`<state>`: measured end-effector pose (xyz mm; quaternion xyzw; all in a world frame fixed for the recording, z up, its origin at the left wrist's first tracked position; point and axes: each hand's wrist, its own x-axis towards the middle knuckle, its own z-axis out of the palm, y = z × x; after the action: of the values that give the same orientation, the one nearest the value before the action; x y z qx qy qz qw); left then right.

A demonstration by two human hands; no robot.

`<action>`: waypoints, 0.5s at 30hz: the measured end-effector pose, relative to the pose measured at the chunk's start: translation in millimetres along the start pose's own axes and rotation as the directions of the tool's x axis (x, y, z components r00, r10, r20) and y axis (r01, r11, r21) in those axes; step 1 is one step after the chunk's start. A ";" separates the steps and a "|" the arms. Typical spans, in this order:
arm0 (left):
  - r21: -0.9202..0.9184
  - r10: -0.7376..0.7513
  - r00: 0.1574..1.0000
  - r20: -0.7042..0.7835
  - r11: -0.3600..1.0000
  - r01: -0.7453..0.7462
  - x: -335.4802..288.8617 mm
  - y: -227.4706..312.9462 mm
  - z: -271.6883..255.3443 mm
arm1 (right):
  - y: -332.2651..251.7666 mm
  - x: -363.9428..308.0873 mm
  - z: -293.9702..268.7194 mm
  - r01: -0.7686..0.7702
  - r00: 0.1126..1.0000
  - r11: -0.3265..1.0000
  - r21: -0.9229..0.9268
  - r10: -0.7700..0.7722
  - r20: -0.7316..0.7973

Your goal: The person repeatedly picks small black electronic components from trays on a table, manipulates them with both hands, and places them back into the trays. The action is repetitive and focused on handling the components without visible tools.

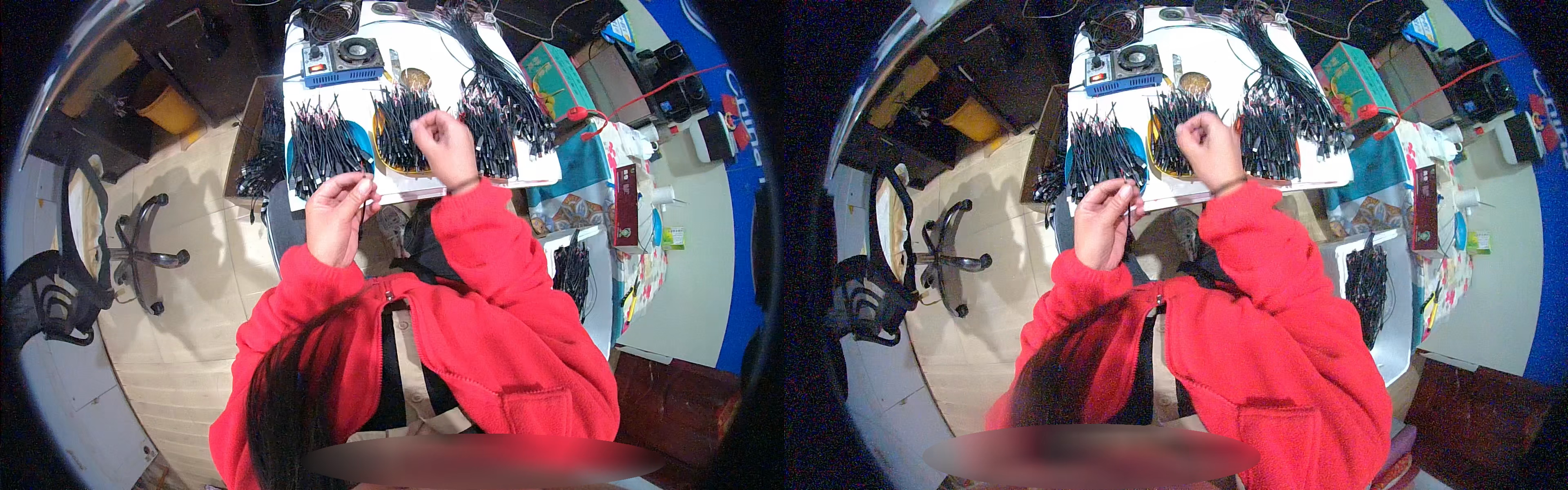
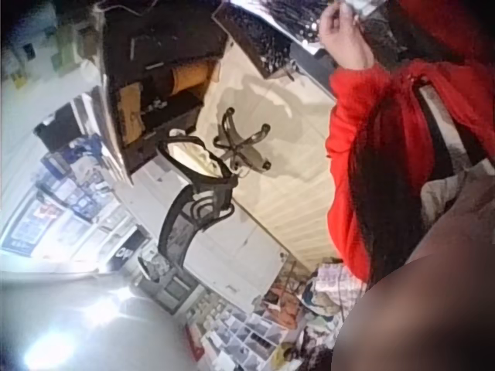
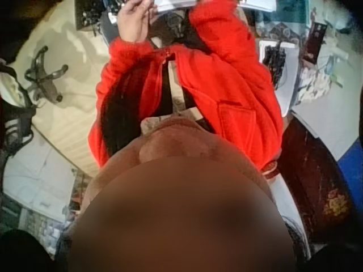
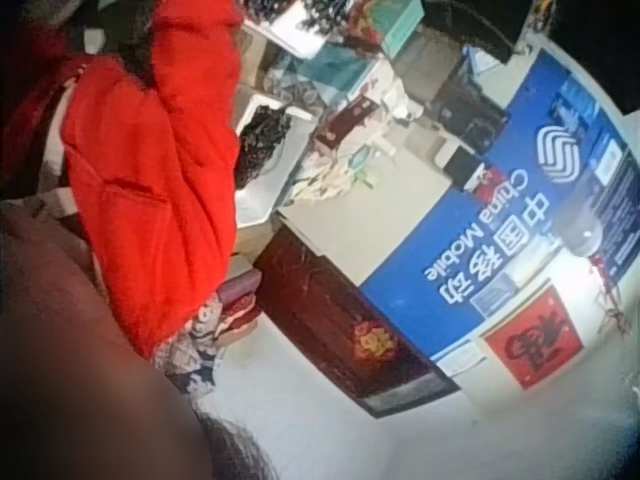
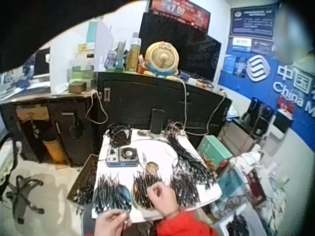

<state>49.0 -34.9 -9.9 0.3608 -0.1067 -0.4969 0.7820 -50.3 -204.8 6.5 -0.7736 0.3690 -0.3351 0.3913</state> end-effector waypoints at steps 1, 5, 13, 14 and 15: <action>-0.020 -0.033 0.999 -0.031 0.999 0.033 1.7 1.3 4.4 | -6.3 -15.7 -0.6 0.006 1.000 0.990 0.142 -0.010 0.029; -0.114 0.020 0.998 0.063 0.993 -0.013 4.0 3.5 24.4 | -31.0 -88.2 -3.5 -0.018 0.988 0.984 0.179 -0.010 0.157; 0.003 0.082 0.990 0.118 0.997 -0.083 -26.2 -6.3 38.3 | -40.6 -130.5 -13.7 0.116 0.986 0.987 0.111 -0.128 0.108; 0.055 0.086 0.991 0.101 0.994 -0.092 -29.7 -6.8 37.0 | -41.4 -133.2 -17.3 0.130 0.977 0.981 0.143 -0.151 0.150; 0.055 0.112 0.986 0.123 0.991 -0.120 -33.9 -7.9 35.7 | -42.2 -135.0 -20.5 0.129 0.965 0.977 0.170 -0.162 0.204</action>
<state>8.3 -24.3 16.9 0.3475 -0.1896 -0.4677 0.7903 -121.7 -81.9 21.1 -0.7977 0.2389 -0.3044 0.4625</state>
